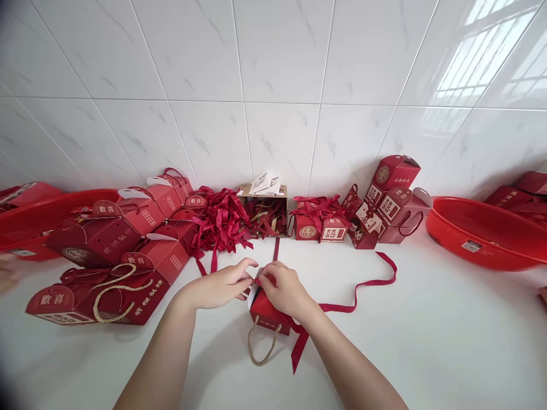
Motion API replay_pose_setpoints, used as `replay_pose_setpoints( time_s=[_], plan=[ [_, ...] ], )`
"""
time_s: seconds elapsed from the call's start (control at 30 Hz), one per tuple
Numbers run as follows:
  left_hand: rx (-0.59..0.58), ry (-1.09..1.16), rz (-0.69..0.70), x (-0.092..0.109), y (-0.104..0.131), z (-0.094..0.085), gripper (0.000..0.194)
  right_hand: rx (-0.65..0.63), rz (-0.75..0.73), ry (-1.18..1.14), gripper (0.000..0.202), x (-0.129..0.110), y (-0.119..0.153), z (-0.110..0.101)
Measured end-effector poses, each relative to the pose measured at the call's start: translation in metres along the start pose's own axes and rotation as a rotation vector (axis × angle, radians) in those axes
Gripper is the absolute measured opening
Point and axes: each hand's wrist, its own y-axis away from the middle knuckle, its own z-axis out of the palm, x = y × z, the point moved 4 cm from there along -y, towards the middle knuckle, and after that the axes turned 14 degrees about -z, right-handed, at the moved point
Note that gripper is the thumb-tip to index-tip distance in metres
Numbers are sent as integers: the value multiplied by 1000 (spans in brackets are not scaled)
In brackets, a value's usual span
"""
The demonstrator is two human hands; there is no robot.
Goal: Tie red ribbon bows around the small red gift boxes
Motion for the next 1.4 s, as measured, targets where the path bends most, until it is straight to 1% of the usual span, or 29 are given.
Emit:
replay_pose_setpoints(
  time_s=[0.1, 0.17, 0.23, 0.3, 0.37, 0.4, 0.43, 0.47, 0.53, 0.57, 0.6, 0.63, 0.67, 0.7, 0.73, 0.8, 0.87, 0.9, 0.93, 0.97, 1.0, 1.07, 1.17, 1.23, 1.3, 1.4],
  plan=[
    [-46, 25, -14, -5, -6, 1, 21, 0, -13, -4, 17, -1, -1, 1],
    [-25, 15, -11, -6, -9, 3, 13, 0, -20, 1, 18, -2, -1, 3],
    [-1, 10, 2, -6, -11, 2, 12, -6, -27, 5, 19, -3, -1, 3],
    [19, 14, 18, -5, -10, -3, 17, -8, -36, 7, 18, -5, -1, 0],
    [73, 86, 24, -8, -6, -15, 18, 14, -37, 24, 17, -6, 0, -10],
    [140, 161, 30, -12, -2, -26, 18, 39, -36, 42, 17, -7, 2, -17],
    [245, 267, 42, -16, 2, -38, 18, 69, -34, 62, 17, -7, 4, -26],
    [395, 391, 70, -23, 8, -52, 18, 99, -29, 83, 17, -7, 7, -36],
    [779, 627, 156, -38, 23, -79, 19, 144, -15, 119, 18, -8, 13, -55],
    [977, 698, 193, -45, 31, -89, 20, 156, -4, 136, 18, -8, 16, -64],
    [1147, 737, 215, -51, 38, -95, 21, 161, 11, 153, 20, -9, 19, -72],
    [1264, 741, 221, -55, 42, -98, 24, 155, 29, 170, 21, -9, 22, -78],
    [1307, 719, 215, -56, 42, -99, 26, 140, 50, 185, 23, -9, 25, -82],
    [1270, 682, 206, -54, 38, -97, 26, 114, 76, 196, 25, -9, 28, -85],
    [1163, 641, 201, -50, 31, -93, 25, 82, 114, 206, 28, -7, 31, -86],
    [816, 533, 207, -39, 11, -73, 21, 20, 221, 205, 35, 1, 39, -83],
    [459, 402, 222, -29, -9, -42, 21, -13, 323, 151, 37, 14, 49, -75],
    [314, 350, 229, -26, -17, -26, 22, -13, 354, 105, 36, 21, 54, -70],
    [191, 322, 228, -25, -24, -9, 23, -3, 364, 48, 35, 28, 59, -63],
    [99, 309, 220, -24, -29, 5, 24, 9, 359, -23, 35, 34, 63, -56],
    [34, 309, 205, -25, -33, 17, 26, 21, 347, -96, 34, 40, 66, -49],
    [-33, 313, 162, -28, -36, 36, 29, 30, 326, -228, 35, 49, 70, -35],
    [-89, 319, 83, -32, -29, 50, 36, 0, 312, -354, 41, 56, 72, -19],
    [-129, 337, 38, -34, -19, 53, 38, -33, 306, -416, 46, 58, 73, -14],
    [-155, 360, 26, -35, -9, 52, 38, -77, 306, -487, 47, 59, 73, -13],
    [-122, 399, 14, -38, 1, 42, 39, -126, 309, -554, 45, 58, 74, -17]
  ],
)
